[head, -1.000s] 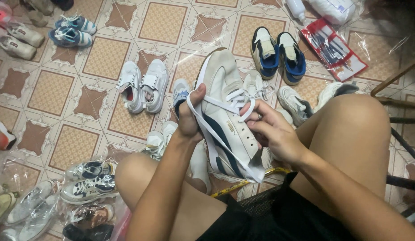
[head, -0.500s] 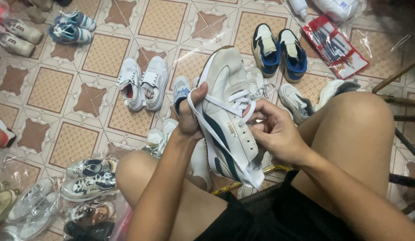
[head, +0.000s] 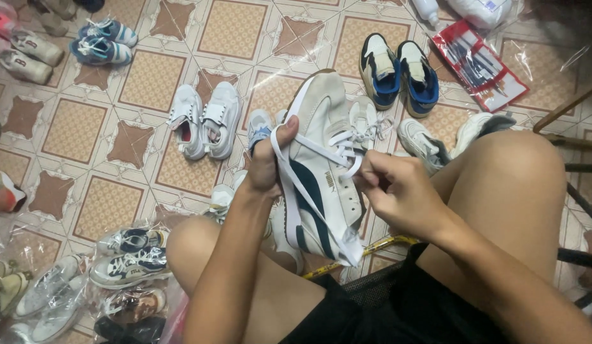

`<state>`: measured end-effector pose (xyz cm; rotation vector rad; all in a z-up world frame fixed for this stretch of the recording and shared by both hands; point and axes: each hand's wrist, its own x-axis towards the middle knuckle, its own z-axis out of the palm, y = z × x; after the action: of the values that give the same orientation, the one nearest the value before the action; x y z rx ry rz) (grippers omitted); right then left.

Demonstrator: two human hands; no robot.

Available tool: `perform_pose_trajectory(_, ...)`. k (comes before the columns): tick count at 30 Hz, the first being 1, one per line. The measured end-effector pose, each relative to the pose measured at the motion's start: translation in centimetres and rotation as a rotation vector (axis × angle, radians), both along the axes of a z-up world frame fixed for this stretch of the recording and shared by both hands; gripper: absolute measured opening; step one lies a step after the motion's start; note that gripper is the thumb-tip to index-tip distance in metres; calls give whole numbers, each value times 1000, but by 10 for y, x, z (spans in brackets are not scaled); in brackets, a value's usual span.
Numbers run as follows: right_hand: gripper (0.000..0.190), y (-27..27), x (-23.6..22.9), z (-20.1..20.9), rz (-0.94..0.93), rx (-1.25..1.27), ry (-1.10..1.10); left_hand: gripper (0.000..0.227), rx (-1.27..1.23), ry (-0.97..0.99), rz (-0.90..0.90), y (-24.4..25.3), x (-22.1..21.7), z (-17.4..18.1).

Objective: A person sits on the floor and threads laces through the eyelets of a sneaker.

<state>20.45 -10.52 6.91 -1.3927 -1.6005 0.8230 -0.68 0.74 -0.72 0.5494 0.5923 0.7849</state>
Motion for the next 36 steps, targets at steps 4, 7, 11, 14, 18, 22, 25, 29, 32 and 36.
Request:
perform_pose_trajectory(4, 36, 2, 6, 9, 0, 18, -42, 48, 12, 39, 30, 9, -9, -12)
perform_pose_trajectory(7, 40, 2, 16, 12, -19, 17, -34, 54, 44, 66, 78, 17, -20, -4)
perform_pose_trajectory(11, 45, 3, 34, 5, -61, 15, -76, 59, 76, 131, 79, 22, -35, -3)
perform_pose_trajectory(14, 16, 6, 54, 3, 18, -36, -203, 55, 66, 135, 108, 7, -26, 48)
perform_pose_trajectory(18, 17, 6, 83, -5, 3, -112, -320, 55, 55, 155, 131, 7, -29, 44)
perform_pose_trajectory(22, 23, 2, 117, -10, -92, -110, -355, 50, 89, 103, 145, 11, -37, 40)
perform_pose_trajectory(25, 33, -4, 153, -17, -171, -37, -351, 49, 100, 102, 174, 13, -43, 38)
perform_pose_trajectory(29, 29, -8, 238, -74, -199, 63, -89, 70, 198, 22, 208, 17, -50, 50)
perform_pose_trajectory(32, 47, -8, 248, -80, -458, -28, -124, 63, 168, 122, 338, 19, -71, 46)
perform_pose_trajectory(36, 47, -4, 257, -80, -449, 11, -194, 74, 160, 210, 334, 16, -72, 53)
